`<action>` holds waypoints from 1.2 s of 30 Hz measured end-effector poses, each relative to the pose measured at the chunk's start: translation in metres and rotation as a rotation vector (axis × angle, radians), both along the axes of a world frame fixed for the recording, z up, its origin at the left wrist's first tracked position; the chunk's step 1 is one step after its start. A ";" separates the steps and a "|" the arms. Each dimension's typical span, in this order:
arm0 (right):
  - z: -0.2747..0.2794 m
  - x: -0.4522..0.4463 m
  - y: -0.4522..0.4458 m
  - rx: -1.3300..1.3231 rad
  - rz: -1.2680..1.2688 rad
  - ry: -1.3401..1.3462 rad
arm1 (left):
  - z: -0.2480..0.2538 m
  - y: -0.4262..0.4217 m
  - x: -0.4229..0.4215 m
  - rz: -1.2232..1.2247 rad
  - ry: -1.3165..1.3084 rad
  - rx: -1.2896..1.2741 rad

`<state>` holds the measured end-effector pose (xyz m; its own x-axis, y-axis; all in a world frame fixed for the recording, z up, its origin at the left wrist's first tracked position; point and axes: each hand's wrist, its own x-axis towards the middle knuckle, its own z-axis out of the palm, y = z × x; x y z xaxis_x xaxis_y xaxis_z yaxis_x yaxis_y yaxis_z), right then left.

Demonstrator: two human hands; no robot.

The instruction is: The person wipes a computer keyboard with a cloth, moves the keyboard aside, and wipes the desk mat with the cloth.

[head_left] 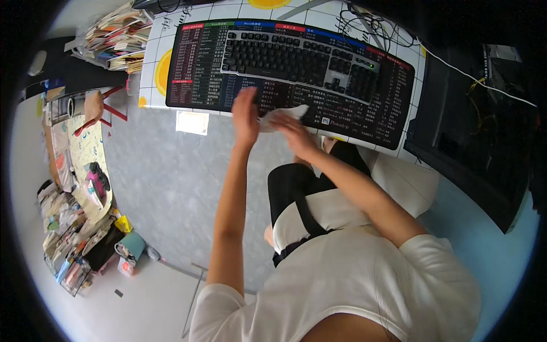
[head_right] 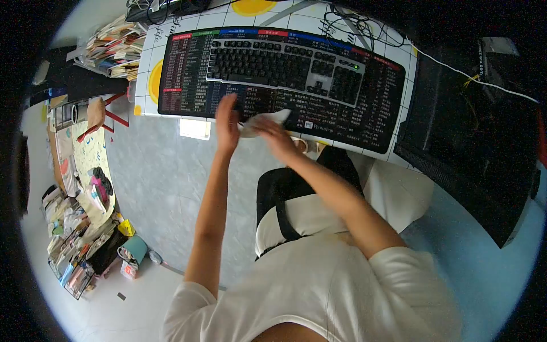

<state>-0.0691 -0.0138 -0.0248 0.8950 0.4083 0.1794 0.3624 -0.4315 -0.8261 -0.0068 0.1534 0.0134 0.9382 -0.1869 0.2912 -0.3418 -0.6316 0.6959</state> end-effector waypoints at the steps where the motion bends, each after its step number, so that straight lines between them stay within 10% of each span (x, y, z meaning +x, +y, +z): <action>1: 0.014 0.003 0.021 0.154 -0.044 0.166 | 0.006 0.007 -0.008 0.127 0.016 0.000; 4: 0.042 0.012 0.028 0.366 -0.295 0.144 | 0.014 0.010 -0.021 0.279 0.008 0.042; 13: 0.009 -0.011 -0.119 -0.692 0.029 -0.053 | -0.013 -0.069 -0.048 -0.097 0.218 0.179; 36: 0.010 -0.045 -0.165 -0.744 -0.134 -0.107 | -0.023 -0.089 -0.066 -0.009 0.215 0.333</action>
<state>-0.1138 -0.1789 -0.0150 0.9386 0.3449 -0.0117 0.3298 -0.9064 -0.2637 -0.0729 0.0643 -0.0098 0.9691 -0.2465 0.0103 -0.2171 -0.8323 0.5100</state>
